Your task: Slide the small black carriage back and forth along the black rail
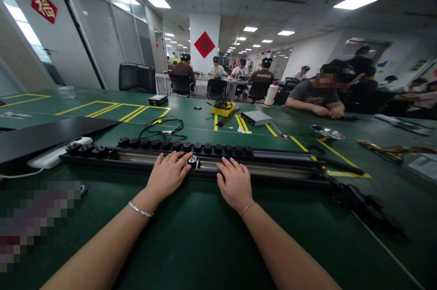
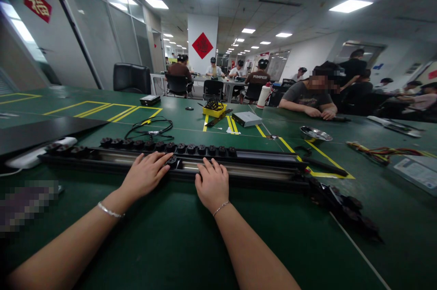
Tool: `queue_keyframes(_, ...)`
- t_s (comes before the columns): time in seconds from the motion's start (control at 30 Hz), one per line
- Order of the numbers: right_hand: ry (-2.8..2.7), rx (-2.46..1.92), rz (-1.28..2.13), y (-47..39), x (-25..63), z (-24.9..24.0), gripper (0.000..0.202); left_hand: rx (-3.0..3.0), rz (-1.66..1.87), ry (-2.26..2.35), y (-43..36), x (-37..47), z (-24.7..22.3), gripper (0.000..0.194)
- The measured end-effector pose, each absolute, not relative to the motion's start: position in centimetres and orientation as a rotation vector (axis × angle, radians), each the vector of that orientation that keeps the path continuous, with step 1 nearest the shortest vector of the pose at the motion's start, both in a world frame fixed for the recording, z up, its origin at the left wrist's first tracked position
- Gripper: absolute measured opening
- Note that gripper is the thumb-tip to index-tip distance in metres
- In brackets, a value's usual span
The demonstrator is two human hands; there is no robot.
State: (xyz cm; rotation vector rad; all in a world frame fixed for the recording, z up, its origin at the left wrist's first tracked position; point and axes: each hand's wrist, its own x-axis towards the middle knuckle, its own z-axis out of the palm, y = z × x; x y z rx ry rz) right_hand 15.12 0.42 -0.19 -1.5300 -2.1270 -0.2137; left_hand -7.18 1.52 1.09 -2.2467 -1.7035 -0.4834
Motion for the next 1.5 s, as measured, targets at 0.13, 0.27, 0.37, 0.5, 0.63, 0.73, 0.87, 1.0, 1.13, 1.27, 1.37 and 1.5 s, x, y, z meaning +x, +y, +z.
queue_keyframes(0.13, -2.124, -1.531, -0.211, 0.4, 15.1, -0.2, 0.034, -2.303, -0.477, -1.724, 1.7, -7.4, 1.2, 0.048)
queue_keyframes(0.27, -2.131, -1.541, -0.216, 0.3, 15.1, -0.1, 0.034, -2.322, -0.486, -1.729, 1.7, -7.3, 1.3, 0.051)
queue_keyframes(0.37, -2.136, -1.538, -0.215, 0.3, 15.1, 0.0, 0.034, -2.305, -0.464, -1.736, 1.6, -6.9, 1.4, 0.053)
queue_keyframes(0.5, -2.133, -1.537, -0.208, 0.2, 15.1, 0.1, 0.034, -2.282, -0.434, -1.751, 1.5, -6.5, 1.5, 0.055)
queue_keyframes(0.63, -2.137, -1.538, -0.206, 0.3, 15.1, 0.1, 0.034, -2.283, -0.426, -1.758, 1.5, -6.5, 1.5, 0.056)
queue_keyframes(0.73, -2.136, -1.536, -0.202, 0.3, 15.1, 0.1, 0.034, -2.282, -0.428, -1.746, 1.4, -6.6, 1.4, 0.056)
queue_keyframes(0.87, -2.129, -1.538, -0.196, 0.3, 15.1, 0.0, 0.033, -2.252, -0.421, -1.724, 1.5, -6.6, 1.1, 0.057)
queue_keyframes(1.0, -2.126, -1.537, -0.197, 0.3, 15.0, 0.1, 0.033, -2.222, -0.414, -1.716, 1.6, -6.5, 0.8, 0.058)
queue_keyframes(1.13, -2.133, -1.536, -0.204, 0.2, 15.0, 0.1, 0.034, -2.209, -0.406, -1.723, 1.5, -6.2, 0.8, 0.061)
queue_keyframes(1.27, -2.139, -1.541, -0.216, 0.2, 15.0, 0.1, 0.034, -2.203, -0.408, -1.708, 1.5, -6.2, 0.7, 0.060)
queue_keyframes(1.37, -2.134, -1.543, -0.217, 0.2, 15.0, 0.1, 0.033, -2.221, -0.438, -1.688, 1.6, -6.4, 0.6, 0.060)
queue_keyframes(1.5, -2.124, -1.532, -0.204, 0.2, 15.0, 0.1, 0.033, -2.263, -0.459, -1.659, 1.8, -6.6, 0.4, 0.061)
